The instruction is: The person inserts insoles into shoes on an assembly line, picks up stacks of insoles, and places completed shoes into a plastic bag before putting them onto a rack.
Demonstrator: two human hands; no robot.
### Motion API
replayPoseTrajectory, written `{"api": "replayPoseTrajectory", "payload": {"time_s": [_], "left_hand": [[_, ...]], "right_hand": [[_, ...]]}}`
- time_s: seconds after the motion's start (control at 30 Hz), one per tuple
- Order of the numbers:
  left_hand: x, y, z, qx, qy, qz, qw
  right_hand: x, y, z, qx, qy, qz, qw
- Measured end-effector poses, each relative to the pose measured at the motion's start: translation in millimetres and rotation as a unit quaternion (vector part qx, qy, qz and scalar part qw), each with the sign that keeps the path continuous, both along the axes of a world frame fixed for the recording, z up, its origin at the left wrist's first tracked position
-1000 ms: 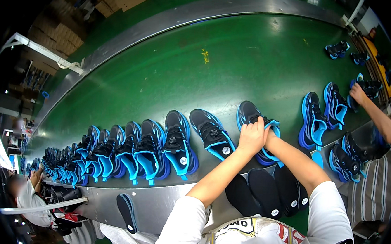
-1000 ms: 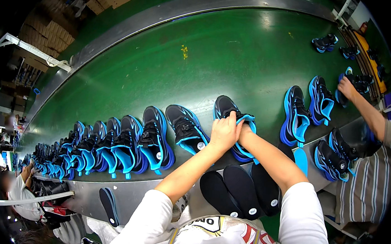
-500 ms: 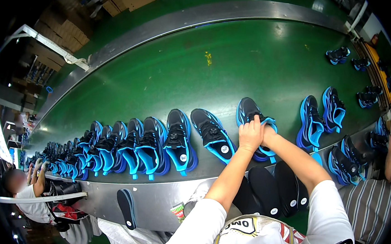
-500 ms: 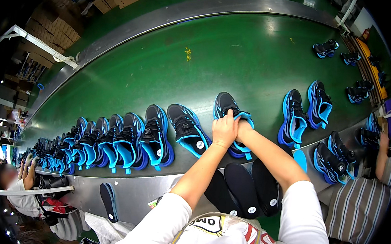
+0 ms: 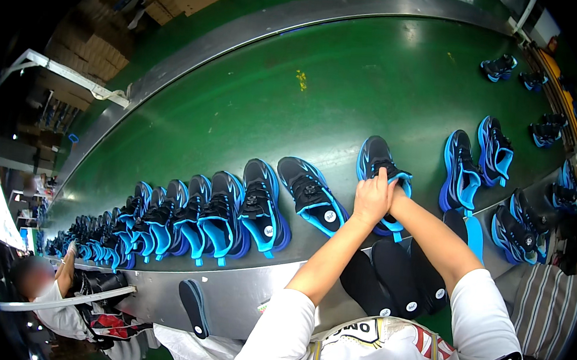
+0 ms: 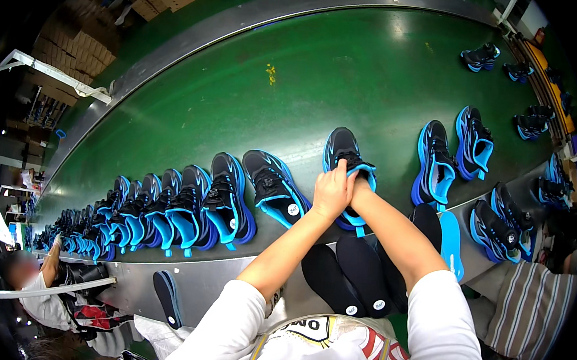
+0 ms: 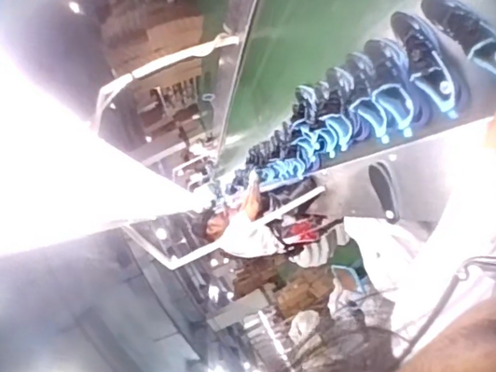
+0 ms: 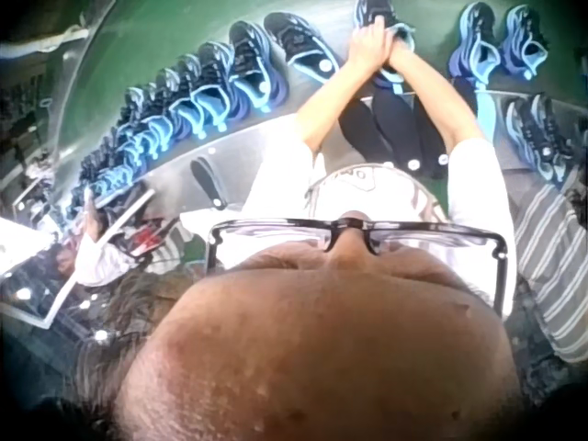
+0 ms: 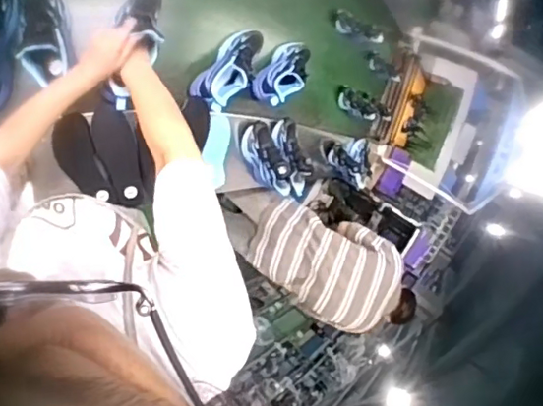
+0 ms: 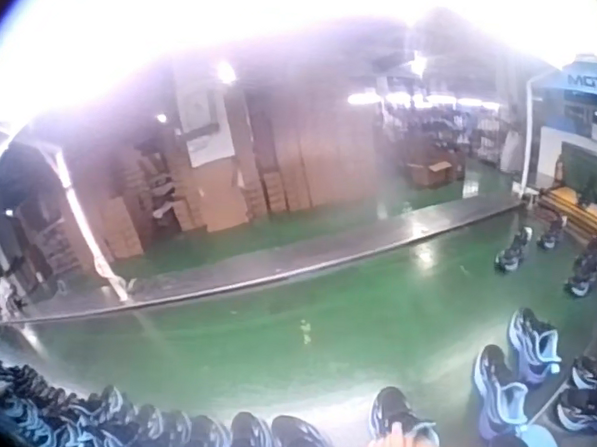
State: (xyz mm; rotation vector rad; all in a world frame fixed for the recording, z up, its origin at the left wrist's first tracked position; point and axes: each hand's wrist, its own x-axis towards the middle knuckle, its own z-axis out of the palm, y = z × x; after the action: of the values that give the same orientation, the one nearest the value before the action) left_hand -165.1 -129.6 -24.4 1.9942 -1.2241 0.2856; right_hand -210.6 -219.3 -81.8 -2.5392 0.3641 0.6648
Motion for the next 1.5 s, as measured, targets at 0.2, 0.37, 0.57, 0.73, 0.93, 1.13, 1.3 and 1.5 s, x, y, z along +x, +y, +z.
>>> {"api": "replayPoseTrajectory", "payload": {"time_s": [0.2, 0.37, 0.57, 0.73, 0.93, 1.13, 1.3, 1.5], "left_hand": [[9, 5, -5, 0.052, 0.036, 0.039, 0.997], [6, -1, 0, -0.003, 0.078, -0.004, 0.997], [-3, -7, 9, -0.025, 0.123, 0.024, 0.992], [-9, -22, 6, -0.052, 0.173, 0.043, 0.983], [-11, -23, -2, -0.023, 0.066, -0.005, 0.998], [-5, -39, -3, -0.011, -0.018, 0.035, 0.999], [-2, -32, -10, 0.018, 0.011, 0.075, 0.997], [-1, -32, 11, -0.013, 0.102, 0.007, 0.995]], "right_hand": [[-14, 30, 62, -0.055, -0.060, 0.011, 0.997], [-8, 24, 71, -0.099, 0.023, 0.041, 0.994], [17, -8, 38, -0.167, 0.048, 0.097, 0.980], [6, -16, 0, -0.111, -0.043, 0.041, 0.992], [17, -38, 0, -0.106, 0.032, 0.062, 0.992], [10, -47, 44, -0.066, 0.114, 0.083, 0.988], [-18, -25, 85, -0.058, 0.029, 0.117, 0.991], [-12, -29, 59, -0.034, -0.040, -0.022, 0.998]]}}
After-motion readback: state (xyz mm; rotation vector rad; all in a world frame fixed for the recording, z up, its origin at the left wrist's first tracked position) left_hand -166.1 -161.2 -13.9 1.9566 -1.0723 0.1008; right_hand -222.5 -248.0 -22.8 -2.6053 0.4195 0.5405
